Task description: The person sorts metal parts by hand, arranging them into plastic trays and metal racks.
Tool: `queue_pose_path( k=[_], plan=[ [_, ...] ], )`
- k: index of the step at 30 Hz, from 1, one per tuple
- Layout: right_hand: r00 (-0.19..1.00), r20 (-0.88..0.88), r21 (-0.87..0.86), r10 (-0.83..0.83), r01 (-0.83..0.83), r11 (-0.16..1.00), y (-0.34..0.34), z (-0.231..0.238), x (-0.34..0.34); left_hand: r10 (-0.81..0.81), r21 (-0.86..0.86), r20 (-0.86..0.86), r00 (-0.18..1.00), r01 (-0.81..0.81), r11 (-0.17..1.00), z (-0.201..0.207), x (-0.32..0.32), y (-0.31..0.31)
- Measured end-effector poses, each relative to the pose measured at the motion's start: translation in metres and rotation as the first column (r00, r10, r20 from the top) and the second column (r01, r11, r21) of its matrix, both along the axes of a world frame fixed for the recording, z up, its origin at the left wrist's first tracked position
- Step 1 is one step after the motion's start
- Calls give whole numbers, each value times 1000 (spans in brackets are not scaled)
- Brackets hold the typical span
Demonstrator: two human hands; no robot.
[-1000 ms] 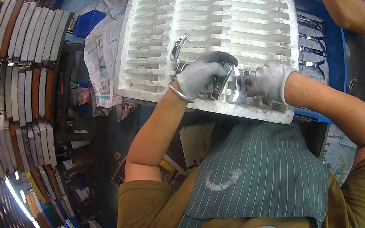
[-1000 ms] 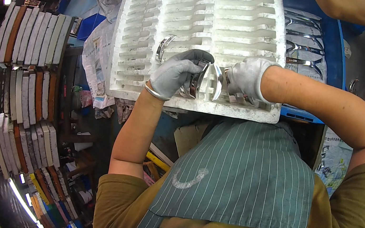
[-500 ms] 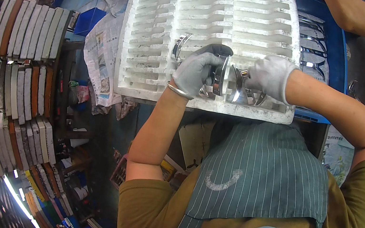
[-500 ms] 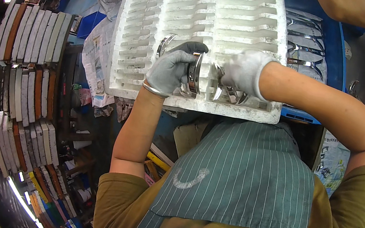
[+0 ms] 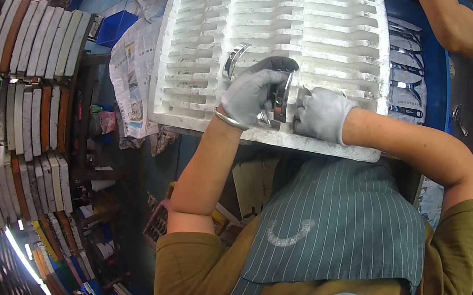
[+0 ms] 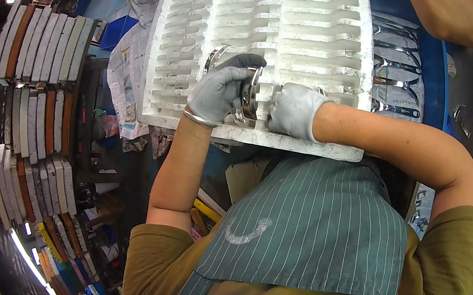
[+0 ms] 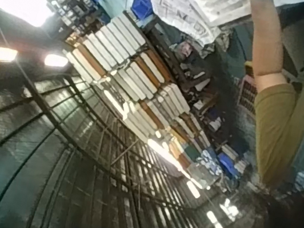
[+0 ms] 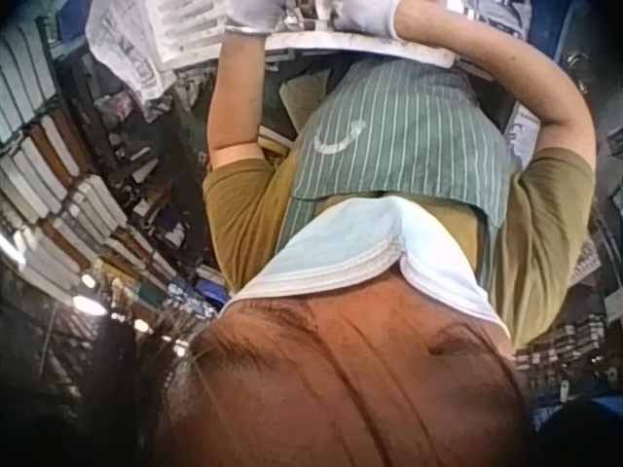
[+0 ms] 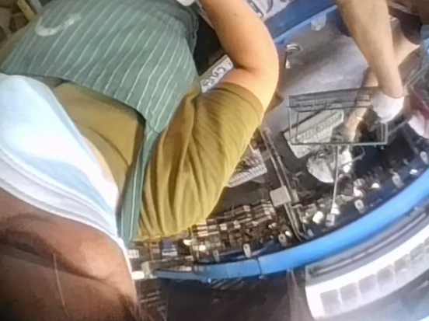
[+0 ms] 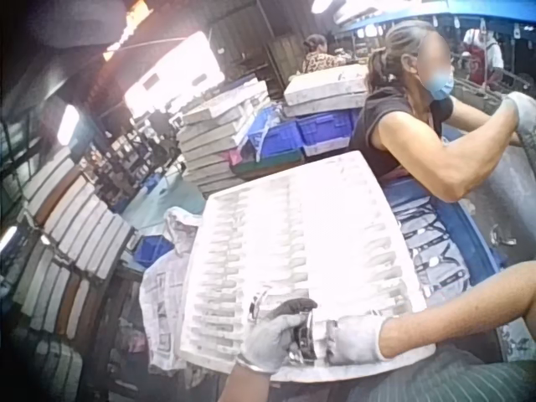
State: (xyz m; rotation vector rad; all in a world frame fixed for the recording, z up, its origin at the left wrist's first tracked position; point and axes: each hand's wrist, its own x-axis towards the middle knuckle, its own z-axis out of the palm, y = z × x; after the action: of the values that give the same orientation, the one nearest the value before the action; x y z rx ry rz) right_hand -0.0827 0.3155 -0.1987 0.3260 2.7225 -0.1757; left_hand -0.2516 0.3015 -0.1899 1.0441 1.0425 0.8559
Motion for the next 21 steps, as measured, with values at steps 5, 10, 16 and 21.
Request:
queue_pose_path(
  k=[5,10,16,21],
  plan=[
    [993,-96,-122,-74,62,991,5,7,11,-51,-6,-121,991,50,999,-9,1,-2],
    [989,-99,-38,106,-110,993,9,-3,16,-56,-155,-90,994,41,987,-7,3,2],
    [889,-397,-31,-229,236,971,36,-1,44,-141,-80,-249,958,125,989,-16,17,-1],
    [914,-133,-58,-384,379,924,26,20,50,-235,-42,-454,860,243,969,-17,37,4]
  ],
)
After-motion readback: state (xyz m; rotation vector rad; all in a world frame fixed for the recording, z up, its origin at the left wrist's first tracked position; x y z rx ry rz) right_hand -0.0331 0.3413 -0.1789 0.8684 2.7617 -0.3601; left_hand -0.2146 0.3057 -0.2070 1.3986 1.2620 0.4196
